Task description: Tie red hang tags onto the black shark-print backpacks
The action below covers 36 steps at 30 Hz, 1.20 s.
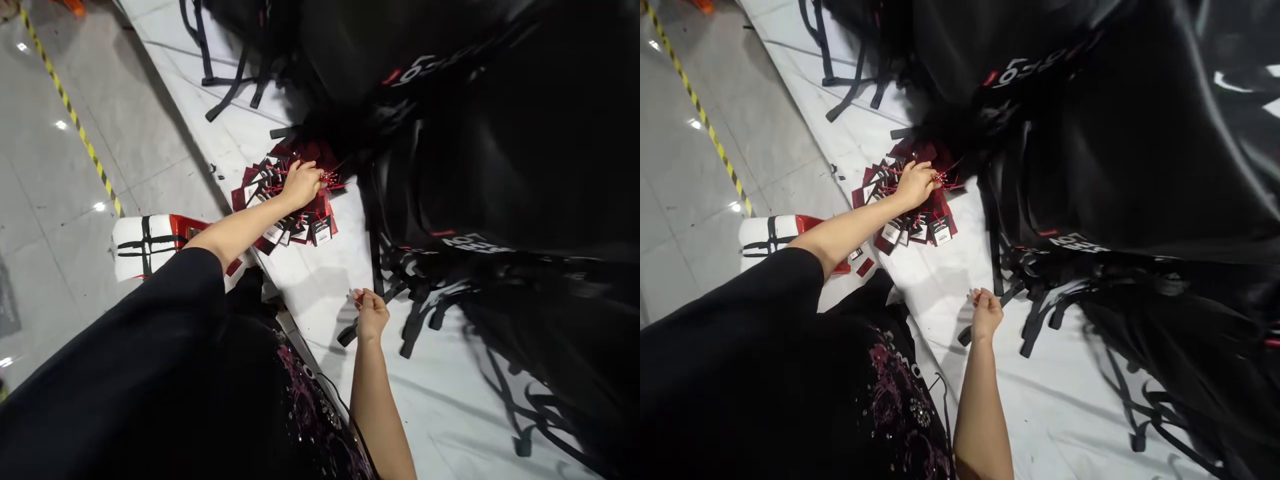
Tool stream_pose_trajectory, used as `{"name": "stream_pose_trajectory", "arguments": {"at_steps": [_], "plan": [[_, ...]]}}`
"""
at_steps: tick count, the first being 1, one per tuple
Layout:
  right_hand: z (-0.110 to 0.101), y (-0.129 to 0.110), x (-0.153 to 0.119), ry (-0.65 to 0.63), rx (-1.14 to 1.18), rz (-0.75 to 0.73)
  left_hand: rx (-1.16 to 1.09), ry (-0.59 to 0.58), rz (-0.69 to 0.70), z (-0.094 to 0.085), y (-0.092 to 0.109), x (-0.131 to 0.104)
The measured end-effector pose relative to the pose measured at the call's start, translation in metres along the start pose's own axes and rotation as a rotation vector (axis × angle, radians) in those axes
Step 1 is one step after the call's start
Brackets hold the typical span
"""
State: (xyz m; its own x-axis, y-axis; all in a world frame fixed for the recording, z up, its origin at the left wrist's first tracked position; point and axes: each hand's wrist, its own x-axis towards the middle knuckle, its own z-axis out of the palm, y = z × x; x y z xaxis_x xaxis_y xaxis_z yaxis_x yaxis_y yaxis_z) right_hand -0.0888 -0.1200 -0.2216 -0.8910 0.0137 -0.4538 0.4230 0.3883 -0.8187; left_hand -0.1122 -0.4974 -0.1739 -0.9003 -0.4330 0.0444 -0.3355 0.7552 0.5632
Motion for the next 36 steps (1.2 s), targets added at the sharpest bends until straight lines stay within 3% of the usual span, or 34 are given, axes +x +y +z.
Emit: {"name": "stream_pose_trajectory", "arguments": {"at_steps": [4, 7, 11, 14, 17, 19, 23, 26, 28, 30, 33, 36], "plan": [[0.012, -0.003, -0.018, -0.079, -0.079, -0.131, -0.078, -0.035, 0.011, 0.003, -0.025, -0.006], [0.028, -0.001, -0.043, -0.166, -0.187, -0.247, -0.12, 0.065, 0.034, -0.011, -0.039, -0.032], [0.055, 0.008, -0.089, -0.253, -0.338, -0.539, -0.085, 0.336, -0.073, -0.043, -0.071, -0.11], [0.082, 0.023, -0.126, -0.511, -0.348, -0.65, -0.001, 0.439, -0.276, -0.058, -0.107, -0.197], [0.114, 0.051, -0.152, -0.884, -0.415, -0.565, 0.089, 0.376, -0.502, -0.057, -0.146, -0.288], [0.136, 0.076, -0.156, -1.051, -0.502, -0.453, 0.133, 0.309, -0.638, -0.052, -0.176, -0.338], [0.19, 0.14, -0.133, -1.096, -0.697, -0.237, 0.235, 0.239, -0.861, -0.049, -0.241, -0.399], [0.248, 0.197, -0.099, -1.048, -0.873, -0.154, 0.262, 0.242, -0.833, -0.038, -0.28, -0.42], [0.295, 0.241, -0.074, -1.006, -0.955, -0.124, 0.177, 0.183, -0.693, -0.013, -0.294, -0.433], [0.344, 0.29, -0.051, -0.959, -1.029, -0.098, 0.047, 0.054, -0.558, 0.032, -0.302, -0.45], [0.413, 0.366, -0.022, -0.893, -1.143, -0.061, -0.102, -0.147, -0.509, 0.128, -0.319, -0.475], [0.467, 0.435, -0.003, -0.846, -1.231, -0.048, -0.151, -0.262, -0.672, 0.231, -0.361, -0.488]]}}
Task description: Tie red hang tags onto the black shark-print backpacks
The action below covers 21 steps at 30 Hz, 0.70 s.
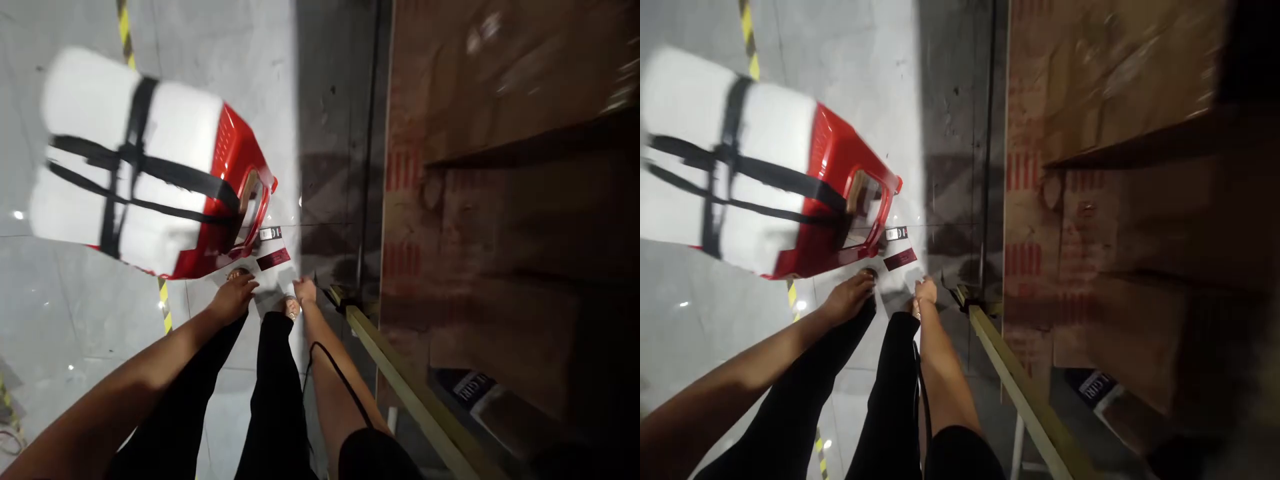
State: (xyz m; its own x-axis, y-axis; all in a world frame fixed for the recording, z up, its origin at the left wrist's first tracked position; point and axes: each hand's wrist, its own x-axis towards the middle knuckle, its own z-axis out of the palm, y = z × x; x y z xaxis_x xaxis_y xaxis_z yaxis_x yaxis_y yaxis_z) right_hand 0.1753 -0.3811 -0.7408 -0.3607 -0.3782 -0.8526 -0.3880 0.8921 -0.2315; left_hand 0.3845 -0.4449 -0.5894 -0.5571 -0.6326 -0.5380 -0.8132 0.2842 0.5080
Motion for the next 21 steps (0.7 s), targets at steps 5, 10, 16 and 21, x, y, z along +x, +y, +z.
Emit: {"name": "stream_pose_trajectory", "arguments": {"at_steps": [5, 10, 16, 21], "plan": [[0.065, -0.006, 0.081, 0.045, -0.093, 0.034, -0.085, 0.102, -0.347, 0.099, -0.063, 0.11], [0.102, -0.005, 0.138, 0.085, -0.168, -0.016, -0.214, 0.115, -0.331, 0.133, -0.091, 0.157], [0.106, 0.002, 0.16, 0.029, -0.245, -0.116, -0.256, -0.088, -0.341, 0.082, -0.081, 0.06], [0.072, 0.006, 0.104, -0.093, -0.356, -0.132, -0.116, -0.214, -0.567, 0.014, -0.032, -0.12]]}}
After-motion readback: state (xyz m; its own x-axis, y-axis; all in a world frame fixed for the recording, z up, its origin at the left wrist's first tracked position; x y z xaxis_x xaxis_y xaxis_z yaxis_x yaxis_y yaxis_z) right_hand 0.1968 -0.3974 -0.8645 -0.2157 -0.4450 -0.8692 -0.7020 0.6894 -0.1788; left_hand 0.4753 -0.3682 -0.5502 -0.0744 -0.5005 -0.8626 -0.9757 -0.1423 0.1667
